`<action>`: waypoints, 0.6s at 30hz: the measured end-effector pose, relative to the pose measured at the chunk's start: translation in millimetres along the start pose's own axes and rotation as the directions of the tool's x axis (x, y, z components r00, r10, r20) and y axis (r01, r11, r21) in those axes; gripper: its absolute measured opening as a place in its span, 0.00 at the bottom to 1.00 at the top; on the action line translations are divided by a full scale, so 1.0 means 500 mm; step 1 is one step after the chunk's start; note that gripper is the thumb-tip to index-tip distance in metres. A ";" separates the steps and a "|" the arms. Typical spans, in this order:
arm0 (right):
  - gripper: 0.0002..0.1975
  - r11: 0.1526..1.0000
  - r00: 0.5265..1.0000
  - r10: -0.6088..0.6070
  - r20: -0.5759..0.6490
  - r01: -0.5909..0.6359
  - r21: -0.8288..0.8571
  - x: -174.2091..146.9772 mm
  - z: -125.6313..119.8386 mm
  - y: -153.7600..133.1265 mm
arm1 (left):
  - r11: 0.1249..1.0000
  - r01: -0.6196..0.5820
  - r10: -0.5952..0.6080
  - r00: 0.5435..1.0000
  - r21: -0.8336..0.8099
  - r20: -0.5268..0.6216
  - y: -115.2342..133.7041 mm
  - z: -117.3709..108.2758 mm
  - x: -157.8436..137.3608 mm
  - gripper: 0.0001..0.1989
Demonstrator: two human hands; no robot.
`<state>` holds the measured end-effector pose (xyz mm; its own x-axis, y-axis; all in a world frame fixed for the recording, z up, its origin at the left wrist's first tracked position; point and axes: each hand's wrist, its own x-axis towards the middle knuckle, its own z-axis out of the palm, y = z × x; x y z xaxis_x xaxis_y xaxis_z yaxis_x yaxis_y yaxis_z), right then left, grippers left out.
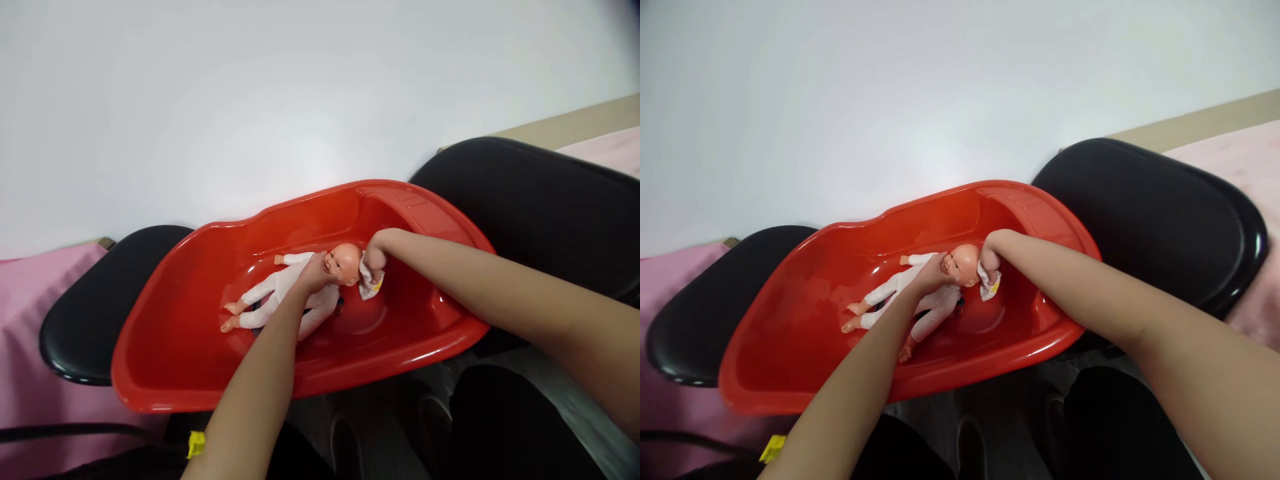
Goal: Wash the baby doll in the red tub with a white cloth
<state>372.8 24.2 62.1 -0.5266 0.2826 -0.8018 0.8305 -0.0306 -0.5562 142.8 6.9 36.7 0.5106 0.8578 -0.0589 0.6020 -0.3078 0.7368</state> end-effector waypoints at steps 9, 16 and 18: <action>0.34 0.972 0.990 -0.101 0.104 0.075 0.223 0.011 0.009 -0.008 | 0.999 0.035 -0.035 0.997 0.002 0.072 0.022 -0.012 -0.008 0.14; 0.32 0.869 0.950 -0.312 0.005 0.283 0.406 -0.022 0.012 -0.036 | 1.000 -0.013 0.012 0.997 0.021 0.075 0.028 -0.017 -0.006 0.09; 0.30 0.878 0.955 -0.296 0.004 0.270 0.396 -0.021 0.012 -0.038 | 1.000 -0.018 0.018 0.997 -0.007 0.080 0.027 -0.017 -0.006 0.08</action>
<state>361.6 16.1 79.9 -0.7494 0.2753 -0.6022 0.5147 -0.3298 -0.7914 144.3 3.8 52.4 0.5690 0.8164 -0.0990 0.5884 -0.3201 0.7425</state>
